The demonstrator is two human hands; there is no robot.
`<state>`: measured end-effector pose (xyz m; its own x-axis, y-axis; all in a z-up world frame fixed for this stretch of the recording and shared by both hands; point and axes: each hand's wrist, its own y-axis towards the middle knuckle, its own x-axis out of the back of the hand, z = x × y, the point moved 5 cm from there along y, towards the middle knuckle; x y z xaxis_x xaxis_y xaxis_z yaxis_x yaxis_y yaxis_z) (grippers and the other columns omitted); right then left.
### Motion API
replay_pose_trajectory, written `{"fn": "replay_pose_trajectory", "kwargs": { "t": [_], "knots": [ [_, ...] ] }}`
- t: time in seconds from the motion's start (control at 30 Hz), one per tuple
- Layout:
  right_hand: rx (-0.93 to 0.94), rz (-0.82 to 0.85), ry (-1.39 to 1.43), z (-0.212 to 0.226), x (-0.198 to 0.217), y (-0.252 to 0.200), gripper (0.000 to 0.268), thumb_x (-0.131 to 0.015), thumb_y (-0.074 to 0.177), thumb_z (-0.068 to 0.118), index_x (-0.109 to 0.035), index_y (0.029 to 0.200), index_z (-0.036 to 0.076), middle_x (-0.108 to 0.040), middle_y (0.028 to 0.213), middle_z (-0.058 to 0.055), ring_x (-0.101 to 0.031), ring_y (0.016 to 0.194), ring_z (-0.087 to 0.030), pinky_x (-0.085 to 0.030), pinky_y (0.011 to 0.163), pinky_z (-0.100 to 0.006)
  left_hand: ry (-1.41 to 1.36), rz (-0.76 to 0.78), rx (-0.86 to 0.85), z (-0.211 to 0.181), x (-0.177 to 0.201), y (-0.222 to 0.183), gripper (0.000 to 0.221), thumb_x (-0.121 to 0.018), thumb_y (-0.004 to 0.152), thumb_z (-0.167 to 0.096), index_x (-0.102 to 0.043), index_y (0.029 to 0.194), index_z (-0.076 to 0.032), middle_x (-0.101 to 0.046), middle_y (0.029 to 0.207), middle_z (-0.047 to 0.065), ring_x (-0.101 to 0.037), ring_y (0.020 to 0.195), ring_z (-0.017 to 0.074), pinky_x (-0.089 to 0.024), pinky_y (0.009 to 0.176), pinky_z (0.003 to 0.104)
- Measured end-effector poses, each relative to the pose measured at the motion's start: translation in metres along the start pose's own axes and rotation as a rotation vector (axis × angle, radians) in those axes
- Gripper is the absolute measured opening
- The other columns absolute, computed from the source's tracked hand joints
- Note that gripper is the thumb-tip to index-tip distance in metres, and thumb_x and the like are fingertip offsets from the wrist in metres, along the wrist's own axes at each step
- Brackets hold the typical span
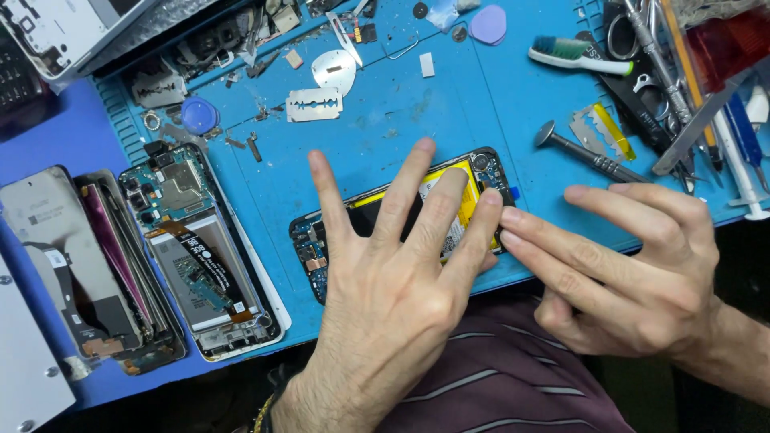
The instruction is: The person repairs a disassembled smartphone at a cluttered workbench. They handle a replacement battery, press it into the phone body, pry at internal components with a spudger, use tweezers on small parts, lift the frame to reposition the phone, and wipe parts with a cloth.
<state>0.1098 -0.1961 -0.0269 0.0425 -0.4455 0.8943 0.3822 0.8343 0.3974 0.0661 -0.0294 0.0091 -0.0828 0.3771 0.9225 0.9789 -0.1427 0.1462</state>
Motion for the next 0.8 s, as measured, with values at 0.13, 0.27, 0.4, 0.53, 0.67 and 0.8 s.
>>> {"fn": "replay_pose_trajectory", "kwargs": {
  "t": [0.13, 0.27, 0.4, 0.53, 0.67, 0.8],
  "knots": [
    [0.006, 0.005, 0.010, 0.004, -0.003, -0.006, 0.044, -0.071, 0.079, 0.015, -0.079, 0.122, 0.011, -0.073, 0.132, 0.002, -0.057, 0.121, -0.035, -0.046, 0.100, -0.050, 0.017, -0.022, 0.002, -0.001, 0.000, -0.002, 0.043, -0.073, 0.094, -0.028, -0.067, 0.131, -0.007, -0.058, 0.134, 0.018, -0.051, 0.136, 0.0404, -0.010, 0.109, 0.092],
    [-0.133, -0.037, 0.023, 0.003, -0.006, -0.015, 0.047, -0.072, 0.078, 0.012, -0.079, 0.124, 0.018, -0.059, 0.139, -0.013, -0.039, 0.134, -0.039, -0.036, 0.116, -0.058, 0.033, -0.043, 0.017, -0.003, -0.001, -0.006, 0.046, -0.076, 0.092, -0.025, -0.066, 0.133, -0.005, -0.055, 0.134, 0.017, -0.054, 0.134, 0.0416, -0.011, 0.109, 0.092],
    [-0.225, -0.044, 0.083, 0.001, -0.008, -0.018, 0.046, -0.068, 0.075, 0.010, -0.082, 0.119, 0.018, -0.061, 0.139, -0.019, -0.025, 0.146, -0.044, -0.010, 0.131, -0.064, 0.056, -0.068, 0.019, -0.006, -0.002, -0.008, 0.046, -0.076, 0.093, -0.025, -0.067, 0.133, -0.004, -0.056, 0.135, 0.017, -0.054, 0.134, 0.0415, -0.011, 0.110, 0.091],
    [-0.258, -0.048, 0.118, 0.002, -0.007, -0.017, 0.049, -0.067, 0.073, 0.005, -0.081, 0.118, 0.018, -0.061, 0.140, -0.021, -0.022, 0.150, -0.044, -0.007, 0.133, -0.063, 0.072, -0.090, 0.022, -0.007, -0.005, -0.011, 0.047, -0.077, 0.092, -0.025, -0.067, 0.133, -0.005, -0.057, 0.133, 0.018, -0.054, 0.135, 0.0432, -0.010, 0.110, 0.091],
    [-0.268, -0.026, 0.137, 0.004, -0.004, -0.016, 0.051, -0.070, 0.072, 0.002, -0.079, 0.119, 0.018, -0.058, 0.146, -0.019, -0.019, 0.155, -0.044, -0.007, 0.135, -0.064, 0.080, -0.094, 0.024, -0.007, -0.004, -0.013, 0.048, -0.075, 0.092, -0.025, -0.065, 0.134, -0.005, -0.056, 0.133, 0.019, -0.055, 0.135, 0.0444, -0.010, 0.110, 0.091],
    [-0.267, -0.045, 0.141, 0.007, -0.001, -0.012, 0.051, -0.069, 0.070, -0.003, -0.078, 0.117, 0.015, -0.059, 0.144, -0.018, -0.023, 0.154, -0.046, -0.015, 0.137, -0.067, 0.068, -0.114, 0.021, -0.009, -0.004, -0.014, 0.045, -0.073, 0.093, -0.021, -0.066, 0.133, -0.002, -0.055, 0.133, 0.020, -0.055, 0.135, 0.0458, -0.010, 0.113, 0.088]
  ]
}}
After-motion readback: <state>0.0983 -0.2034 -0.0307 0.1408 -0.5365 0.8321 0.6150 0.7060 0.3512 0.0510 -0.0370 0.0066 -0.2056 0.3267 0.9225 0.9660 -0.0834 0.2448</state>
